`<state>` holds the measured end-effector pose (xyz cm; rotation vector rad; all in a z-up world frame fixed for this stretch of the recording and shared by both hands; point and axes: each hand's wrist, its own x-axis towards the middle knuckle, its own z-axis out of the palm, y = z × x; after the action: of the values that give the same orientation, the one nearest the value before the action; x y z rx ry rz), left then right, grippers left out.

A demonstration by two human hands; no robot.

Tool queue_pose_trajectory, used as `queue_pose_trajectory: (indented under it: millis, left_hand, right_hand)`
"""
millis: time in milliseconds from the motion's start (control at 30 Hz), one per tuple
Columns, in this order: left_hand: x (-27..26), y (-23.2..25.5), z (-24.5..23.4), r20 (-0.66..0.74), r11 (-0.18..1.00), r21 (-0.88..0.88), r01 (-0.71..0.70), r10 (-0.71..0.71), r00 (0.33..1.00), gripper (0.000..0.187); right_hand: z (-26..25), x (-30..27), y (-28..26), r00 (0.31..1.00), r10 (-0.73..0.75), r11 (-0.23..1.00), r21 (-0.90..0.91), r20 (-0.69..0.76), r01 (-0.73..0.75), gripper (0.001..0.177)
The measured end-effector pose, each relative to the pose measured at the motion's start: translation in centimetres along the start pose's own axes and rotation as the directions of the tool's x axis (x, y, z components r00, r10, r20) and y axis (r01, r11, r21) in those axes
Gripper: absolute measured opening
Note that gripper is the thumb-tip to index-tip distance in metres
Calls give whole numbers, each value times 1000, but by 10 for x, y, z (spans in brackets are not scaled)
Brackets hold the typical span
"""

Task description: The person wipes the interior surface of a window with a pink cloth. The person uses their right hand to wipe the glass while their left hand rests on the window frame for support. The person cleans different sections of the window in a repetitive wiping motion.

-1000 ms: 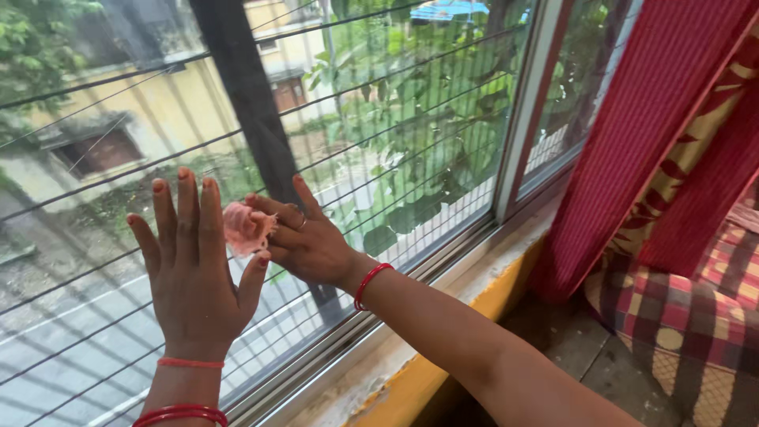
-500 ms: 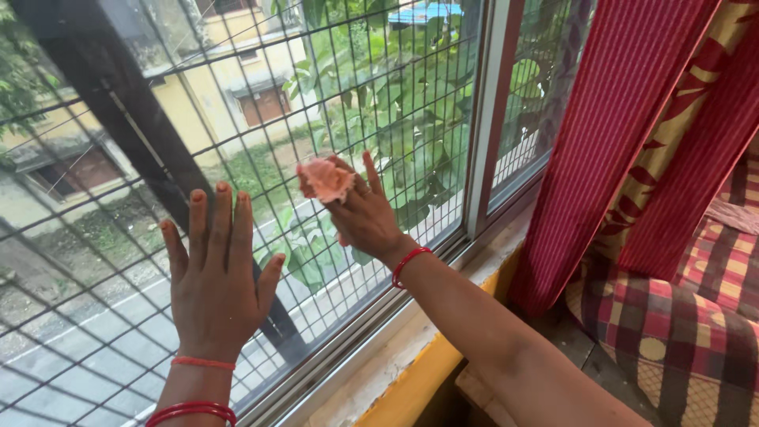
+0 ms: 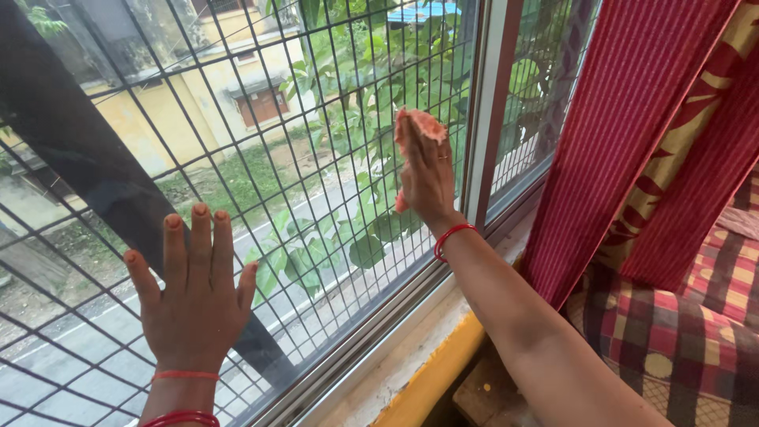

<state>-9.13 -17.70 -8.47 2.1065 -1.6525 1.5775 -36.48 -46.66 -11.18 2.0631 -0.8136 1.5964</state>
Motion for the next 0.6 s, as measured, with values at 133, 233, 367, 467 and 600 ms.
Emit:
queue_pose_trajectory:
  millis: [133, 233, 367, 467, 600]
  left_hand:
    - [-2, 1, 5, -15, 999, -43, 15, -15, 1000, 79]
    - [-2, 1, 7, -29, 1000, -25, 12, -13, 1000, 79]
    - [-3, 2, 8, -39, 999, -31, 10, -11, 999, 78]
    - [-1, 2, 8, -54, 1000, -22, 6, -7, 999, 77]
    - [2, 4, 5, -63, 998, -60, 7, -11, 998, 78]
  right_hand:
    - [-2, 5, 18, 989, 144, 982, 126, -31, -139, 73]
    - [-2, 8, 27, 990, 124, 988, 96, -63, -117, 72]
    - [2, 6, 36, 957, 287, 945, 176, -47, -275, 73]
    - [7, 7, 44, 930, 366, 910, 227, -45, -347, 73]
    - [13, 7, 49, 912, 401, 898, 232, -81, -374, 69]
